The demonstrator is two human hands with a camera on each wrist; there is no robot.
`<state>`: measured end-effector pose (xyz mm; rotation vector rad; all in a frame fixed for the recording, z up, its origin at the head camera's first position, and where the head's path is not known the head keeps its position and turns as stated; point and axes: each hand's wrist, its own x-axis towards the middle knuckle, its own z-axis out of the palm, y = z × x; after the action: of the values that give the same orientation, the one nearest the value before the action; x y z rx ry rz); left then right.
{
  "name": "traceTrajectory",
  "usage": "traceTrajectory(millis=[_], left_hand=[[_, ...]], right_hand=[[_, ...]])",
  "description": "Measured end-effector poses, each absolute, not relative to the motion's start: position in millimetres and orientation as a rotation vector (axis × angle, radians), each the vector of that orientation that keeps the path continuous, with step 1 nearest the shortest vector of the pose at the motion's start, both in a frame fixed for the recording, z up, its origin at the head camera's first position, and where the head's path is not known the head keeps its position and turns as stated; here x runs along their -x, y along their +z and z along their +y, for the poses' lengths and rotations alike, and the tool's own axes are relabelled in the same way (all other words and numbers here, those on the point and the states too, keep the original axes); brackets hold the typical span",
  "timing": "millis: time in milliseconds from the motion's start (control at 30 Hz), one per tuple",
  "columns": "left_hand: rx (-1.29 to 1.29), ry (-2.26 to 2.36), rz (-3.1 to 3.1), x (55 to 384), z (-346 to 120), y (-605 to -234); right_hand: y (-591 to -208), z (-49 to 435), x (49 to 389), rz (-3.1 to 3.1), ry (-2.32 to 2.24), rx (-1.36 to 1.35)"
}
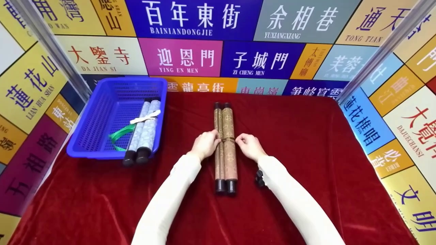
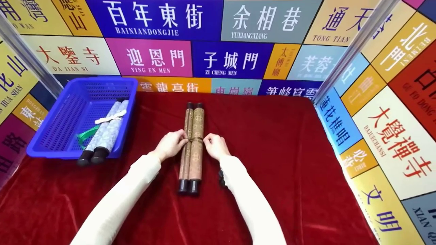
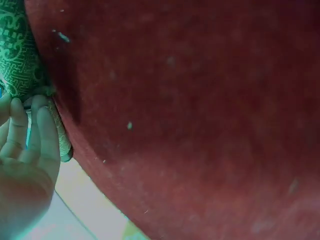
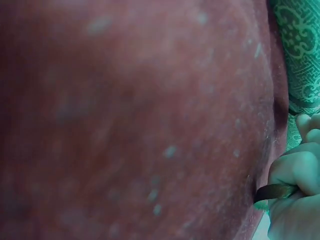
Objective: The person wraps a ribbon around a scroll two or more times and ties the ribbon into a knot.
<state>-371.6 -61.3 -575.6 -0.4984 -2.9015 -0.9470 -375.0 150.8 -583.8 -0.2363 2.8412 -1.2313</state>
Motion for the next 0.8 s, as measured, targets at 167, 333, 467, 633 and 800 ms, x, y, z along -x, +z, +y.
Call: traceTrajectory(millis=[167,333,467,633,800], left_hand=[[0.59,-0.701,-2.868,373.9,-65.1,-576.5],[0.634,-0.436,-2.845,374.7,-67.2,-579.0],[0.648,-0.421,-2.862,377.1,-70.0,-574.9],[0.632,-0.475,-2.914,380.7,-73.7,-571.6],[0.556,-1.015,-2.932,380.7,-71.1,-572.1]], right_hand=[[-581.9,154.4,376.2,2.833,-1.224,0.256],[-580.9,156.6,377.9,2.851,-1.24,0.256],[-579.7,156.4,381.0,2.863,-1.253,0.25],[-580.9,159.1,383.0,2.884,-1.289,0.289],[-585.5,157.9,379.5,2.581,-1.687,0.062]])
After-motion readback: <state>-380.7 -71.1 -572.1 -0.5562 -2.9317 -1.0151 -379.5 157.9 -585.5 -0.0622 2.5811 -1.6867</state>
